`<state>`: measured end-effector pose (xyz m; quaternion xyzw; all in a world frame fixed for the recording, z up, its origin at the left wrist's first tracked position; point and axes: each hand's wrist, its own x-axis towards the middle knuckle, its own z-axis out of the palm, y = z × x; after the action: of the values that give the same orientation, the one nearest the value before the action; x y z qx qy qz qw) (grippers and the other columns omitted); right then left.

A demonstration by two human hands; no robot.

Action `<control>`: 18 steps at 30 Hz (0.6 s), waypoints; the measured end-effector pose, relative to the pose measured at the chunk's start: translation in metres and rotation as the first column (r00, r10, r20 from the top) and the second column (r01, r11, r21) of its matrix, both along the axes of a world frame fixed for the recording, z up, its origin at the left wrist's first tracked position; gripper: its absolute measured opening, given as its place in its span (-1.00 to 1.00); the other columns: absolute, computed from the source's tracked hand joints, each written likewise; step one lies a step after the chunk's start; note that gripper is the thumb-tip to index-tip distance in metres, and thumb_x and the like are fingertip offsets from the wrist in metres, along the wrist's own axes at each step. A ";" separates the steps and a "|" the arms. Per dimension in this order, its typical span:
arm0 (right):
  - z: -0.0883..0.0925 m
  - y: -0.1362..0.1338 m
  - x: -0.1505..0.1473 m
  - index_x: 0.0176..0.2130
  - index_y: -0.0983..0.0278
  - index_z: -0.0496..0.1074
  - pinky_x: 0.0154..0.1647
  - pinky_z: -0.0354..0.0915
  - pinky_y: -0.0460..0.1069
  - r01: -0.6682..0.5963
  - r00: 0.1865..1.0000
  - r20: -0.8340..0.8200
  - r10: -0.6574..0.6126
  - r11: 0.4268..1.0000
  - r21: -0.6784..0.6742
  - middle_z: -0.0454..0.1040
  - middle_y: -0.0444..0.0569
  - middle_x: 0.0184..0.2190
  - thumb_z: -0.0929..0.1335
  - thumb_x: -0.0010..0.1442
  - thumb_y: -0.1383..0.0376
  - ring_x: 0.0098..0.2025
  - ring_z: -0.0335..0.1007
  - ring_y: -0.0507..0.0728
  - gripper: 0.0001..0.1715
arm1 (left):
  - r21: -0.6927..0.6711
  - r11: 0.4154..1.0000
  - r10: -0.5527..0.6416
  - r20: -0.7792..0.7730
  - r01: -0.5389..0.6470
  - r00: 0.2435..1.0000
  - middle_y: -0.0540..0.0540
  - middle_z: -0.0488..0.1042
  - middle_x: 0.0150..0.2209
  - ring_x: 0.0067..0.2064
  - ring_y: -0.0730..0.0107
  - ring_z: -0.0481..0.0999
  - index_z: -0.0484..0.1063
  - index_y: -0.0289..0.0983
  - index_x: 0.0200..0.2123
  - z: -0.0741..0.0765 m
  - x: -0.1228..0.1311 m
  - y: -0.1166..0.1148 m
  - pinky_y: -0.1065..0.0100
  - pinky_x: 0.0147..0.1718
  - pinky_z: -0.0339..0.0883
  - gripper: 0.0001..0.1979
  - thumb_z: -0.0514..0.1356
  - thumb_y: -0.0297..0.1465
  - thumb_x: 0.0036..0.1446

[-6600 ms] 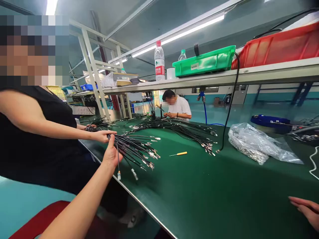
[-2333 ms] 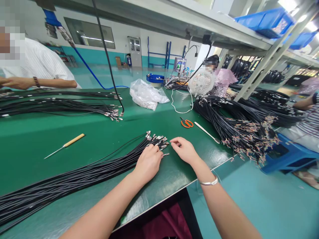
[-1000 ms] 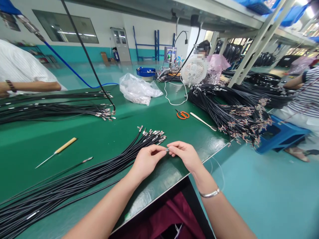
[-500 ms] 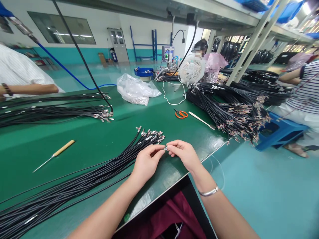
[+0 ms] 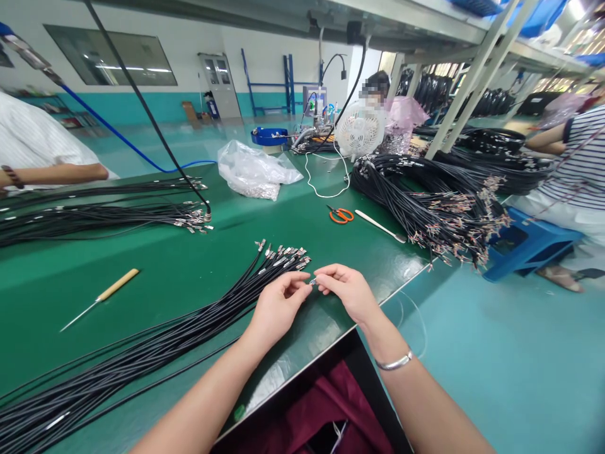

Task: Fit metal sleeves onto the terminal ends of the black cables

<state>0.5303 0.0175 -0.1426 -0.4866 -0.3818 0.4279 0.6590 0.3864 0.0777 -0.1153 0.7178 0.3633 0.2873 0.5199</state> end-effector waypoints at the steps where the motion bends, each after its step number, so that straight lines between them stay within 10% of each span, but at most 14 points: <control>1: 0.000 0.000 0.000 -0.35 0.30 0.48 -0.40 0.28 -0.05 0.001 1.000 0.004 -0.001 1.000 0.006 0.45 -0.10 -0.51 0.45 -0.02 0.19 -0.46 0.33 0.05 -0.76 | -0.052 0.998 -0.030 0.003 0.030 1.000 -0.01 0.47 -0.49 -0.47 0.44 0.39 0.49 -0.29 -0.33 0.001 0.000 0.001 0.41 -0.43 0.28 -0.77 0.22 -0.29 -0.07; 18: -0.003 -0.001 -0.001 -0.34 0.30 0.45 -0.42 0.25 -0.05 0.023 0.995 0.101 -0.025 1.000 0.012 0.42 -0.11 -0.50 0.43 0.01 0.18 -0.46 0.30 0.04 -0.76 | -0.218 0.972 -0.088 0.016 0.089 0.996 -0.07 0.50 -0.39 -0.44 0.47 0.33 0.51 -0.31 -0.32 0.006 -0.002 0.002 0.41 -0.39 0.24 -0.75 0.23 -0.29 -0.07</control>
<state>0.5294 0.0166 -0.1459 -0.5087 -0.4112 0.3927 0.6465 0.3845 0.0796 -0.1089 0.6708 0.3587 0.2245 0.6091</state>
